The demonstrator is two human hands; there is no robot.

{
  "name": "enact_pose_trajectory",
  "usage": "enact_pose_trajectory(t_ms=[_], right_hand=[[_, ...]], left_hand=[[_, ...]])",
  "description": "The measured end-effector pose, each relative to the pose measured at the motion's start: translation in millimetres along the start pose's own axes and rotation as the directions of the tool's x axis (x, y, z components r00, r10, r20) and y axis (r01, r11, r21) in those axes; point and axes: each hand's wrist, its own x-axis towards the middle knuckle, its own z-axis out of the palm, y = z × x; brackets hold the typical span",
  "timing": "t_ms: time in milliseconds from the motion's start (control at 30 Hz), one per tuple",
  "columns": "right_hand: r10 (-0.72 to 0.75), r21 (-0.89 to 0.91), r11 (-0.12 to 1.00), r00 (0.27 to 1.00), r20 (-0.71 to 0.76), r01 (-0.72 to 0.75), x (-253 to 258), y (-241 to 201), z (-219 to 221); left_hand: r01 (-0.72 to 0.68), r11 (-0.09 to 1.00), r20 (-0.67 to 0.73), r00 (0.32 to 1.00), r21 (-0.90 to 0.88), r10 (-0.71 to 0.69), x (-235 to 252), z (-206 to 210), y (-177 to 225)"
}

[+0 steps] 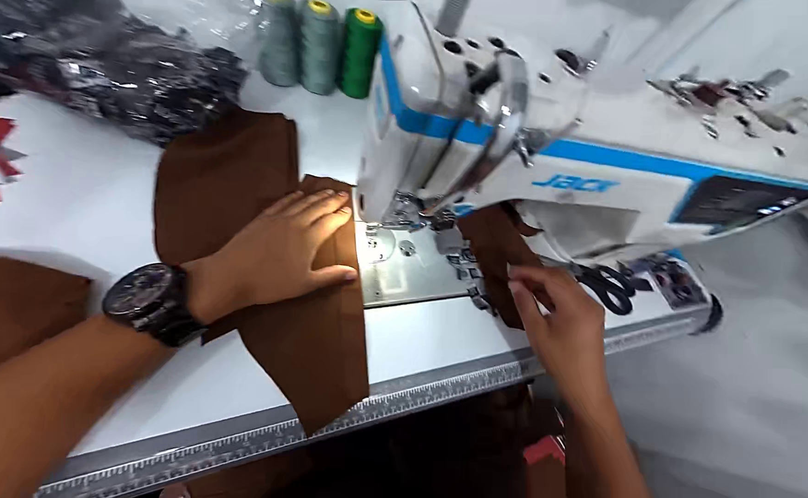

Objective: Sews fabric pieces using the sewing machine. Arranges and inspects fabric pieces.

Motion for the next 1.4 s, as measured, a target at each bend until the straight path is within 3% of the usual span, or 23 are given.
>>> enact_pose_trajectory(t_ms=[200,400,600,800,933,1000,1067,1133,1233,1300,1400], right_hand=[[-0.144,0.039,0.990,0.970,0.194,0.139,65.1,13.3,10.2],[-0.195,0.100,0.980,0.915,0.354,0.170,101.7,31.5,30.1],[-0.046,0.150,0.989,0.973,0.226,0.012,96.2,26.7,22.8],[-0.148,0.137,0.985,0.931,0.334,0.108,101.2,35.7,37.2],[-0.022,0.233,0.972,0.971,0.238,-0.035,93.3,26.9,21.2],[-0.016,0.294,0.953,0.960,0.279,-0.070,84.3,7.3,10.6],[-0.215,0.302,0.947,0.914,0.344,0.109,77.7,-15.3,14.1],[-0.442,0.239,0.896,0.815,0.376,0.375,76.3,-41.1,30.2],[-0.568,0.141,0.813,0.718,0.402,0.565,76.2,-63.4,55.2],[-0.545,0.081,0.828,0.763,0.348,0.555,69.5,-61.7,52.2],[-0.434,0.120,0.901,0.871,0.230,0.417,47.2,-49.9,38.8]], left_hand=[[-0.014,0.998,-0.019,1.000,0.056,0.015,0.5,4.7,-3.5],[-0.013,0.999,-0.018,1.000,0.052,0.014,0.7,5.3,-4.5],[0.009,0.999,0.005,1.000,0.054,-0.009,0.6,4.1,-2.9],[0.005,0.998,0.013,1.000,0.059,-0.006,1.1,4.1,-2.9],[0.014,0.999,0.020,1.000,0.052,-0.015,1.3,4.4,-2.9],[0.017,0.999,0.030,0.999,0.049,-0.018,0.9,3.4,-3.2],[0.012,0.999,0.032,0.999,0.044,-0.013,0.6,2.8,-3.6],[-0.003,0.999,0.010,1.000,0.040,0.003,0.2,3.8,-4.0],[-0.003,0.999,0.012,1.000,0.042,0.003,0.4,4.4,-3.3],[0.000,0.999,0.015,1.000,0.044,-0.001,1.1,4.5,-3.9],[0.008,0.999,0.017,1.000,0.034,-0.009,0.0,4.9,-4.7]])
